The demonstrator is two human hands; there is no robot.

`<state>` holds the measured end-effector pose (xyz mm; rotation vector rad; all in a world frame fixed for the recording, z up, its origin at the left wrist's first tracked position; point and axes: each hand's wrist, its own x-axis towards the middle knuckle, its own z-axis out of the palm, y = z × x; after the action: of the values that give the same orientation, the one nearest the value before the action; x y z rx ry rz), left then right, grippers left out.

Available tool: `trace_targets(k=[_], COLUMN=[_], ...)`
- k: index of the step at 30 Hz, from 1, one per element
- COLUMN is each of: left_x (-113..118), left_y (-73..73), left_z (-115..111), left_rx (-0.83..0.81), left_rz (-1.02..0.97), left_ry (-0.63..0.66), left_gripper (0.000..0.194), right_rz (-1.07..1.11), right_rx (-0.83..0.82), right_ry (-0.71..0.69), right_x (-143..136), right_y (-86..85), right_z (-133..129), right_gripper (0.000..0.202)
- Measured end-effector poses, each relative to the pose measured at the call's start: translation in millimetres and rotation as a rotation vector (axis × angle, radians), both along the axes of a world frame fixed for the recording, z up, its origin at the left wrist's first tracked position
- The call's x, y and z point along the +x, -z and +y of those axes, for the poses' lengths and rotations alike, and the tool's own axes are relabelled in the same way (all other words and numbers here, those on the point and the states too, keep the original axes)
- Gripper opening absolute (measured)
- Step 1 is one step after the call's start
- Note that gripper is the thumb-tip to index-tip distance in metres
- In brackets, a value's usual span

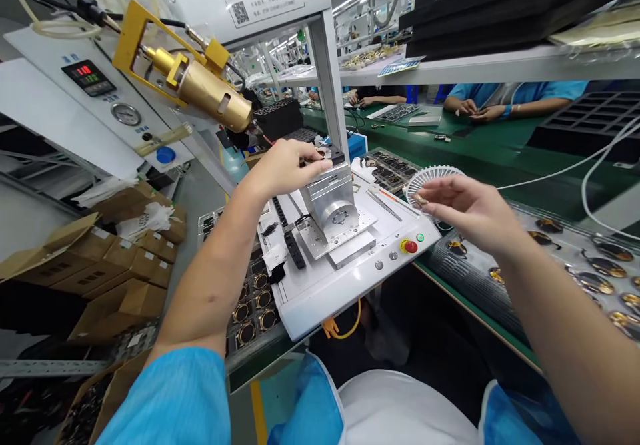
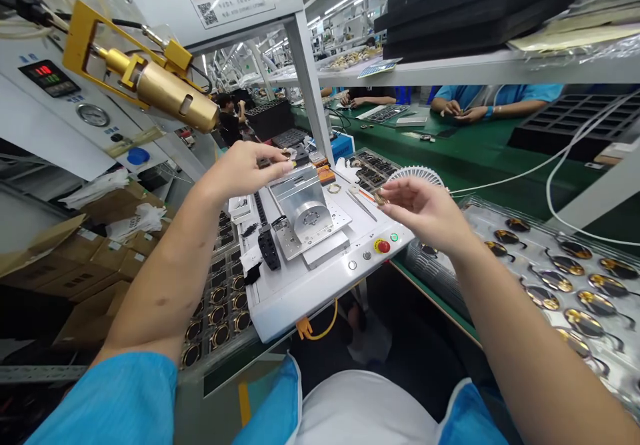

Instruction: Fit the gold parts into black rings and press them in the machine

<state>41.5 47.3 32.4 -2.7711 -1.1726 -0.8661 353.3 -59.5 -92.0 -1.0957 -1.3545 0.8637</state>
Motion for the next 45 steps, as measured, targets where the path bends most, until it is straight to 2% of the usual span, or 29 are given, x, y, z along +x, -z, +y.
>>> trace_targets(k=[3, 6, 10, 13, 14, 16, 18, 20, 23, 26, 28, 30, 33, 36, 38, 40, 41, 43, 45], left_x=[-7, -12, -17, -20, -20, -16, -7, 6, 29, 47, 54, 58, 62, 66, 67, 67, 67, 65, 62], left_y=[10.4, 16.1, 20.0, 37.9, 49.6, 82.1, 124.0, 169.5, 231.1, 274.4, 292.0, 301.9, 306.2, 303.9, 301.6, 300.1, 299.7, 300.0, 301.3], left_z=[-7, -6, -10, -33, -44, -71, -99, -127, -165, -195, -209, -216, -219, -215, -212, -209, -208, -208, -209], left_rx=[-0.015, -0.005, -0.048, 0.071, 0.131, 0.205, 0.141, -0.087, -0.562, -1.055, -1.254, -1.365, -1.456, -1.513, -1.5, -1.461, -1.446, -1.436, -1.432], left_rz=[0.15, 0.154, 0.09, -0.108, -0.212, -0.442, -0.607, -0.691, -0.775, -0.96, -1.122, -1.259, -1.399, -1.434, -1.418, -1.398, -1.383, -1.346, -1.317], left_ry=[0.053, 0.062, 0.058, 0.065, 0.083, 0.157, 0.257, 0.261, 0.148, 0.113, 0.15, 0.211, 0.256, 0.231, 0.187, 0.131, 0.107, 0.082, 0.084], left_gripper=[0.058, 0.076, 0.074, 0.063, 0.058, 0.044, 0.029, 0.027, 0.024, 0.04, 0.052, 0.058, 0.052, 0.048, 0.047, 0.046, 0.046, 0.046, 0.046], right_rz=[-0.029, -0.228, -0.631, -0.771, -0.796, -0.851, -0.902, -0.899, -0.749, -0.413, -0.176, -0.05, -0.027, -0.059, -0.138, -0.259, -0.331, -0.499, -0.718], right_rx=[-0.162, -0.339, -0.497, -0.504, -0.496, -0.476, -0.457, -0.456, -0.446, -0.345, -0.248, -0.152, -0.044, -0.008, 0.019, 0.044, 0.038, -0.058, -0.275], right_ry=[0.036, 0.036, 0.005, -0.008, -0.008, 0.022, 0.089, 0.131, 0.106, -0.038, -0.188, -0.27, -0.21, -0.152, -0.169, -0.156, -0.103, 0.109, 0.347], right_x=[17, 23, 11, -2, -5, -10, -10, -7, -1, -9, -25, -45, -67, -71, -62, -43, -30, 0, 28], right_y=[42.7, 84.9, 126.8, 142.5, 144.8, 145.6, 143.3, 140.2, 139.3, 145.7, 153.1, 161.2, 170.6, 170.5, 161.9, 146.9, 137.8, 119.6, 104.8], right_z=[-13, -21, -25, -28, -30, -31, -30, -28, -34, -59, -81, -101, -119, -123, -119, -107, -98, -73, -45], right_gripper=[0.057, 0.072, 0.088, 0.095, 0.095, 0.094, 0.088, 0.085, 0.081, 0.079, 0.085, 0.087, 0.081, 0.08, 0.075, 0.058, 0.046, 0.026, 0.023])
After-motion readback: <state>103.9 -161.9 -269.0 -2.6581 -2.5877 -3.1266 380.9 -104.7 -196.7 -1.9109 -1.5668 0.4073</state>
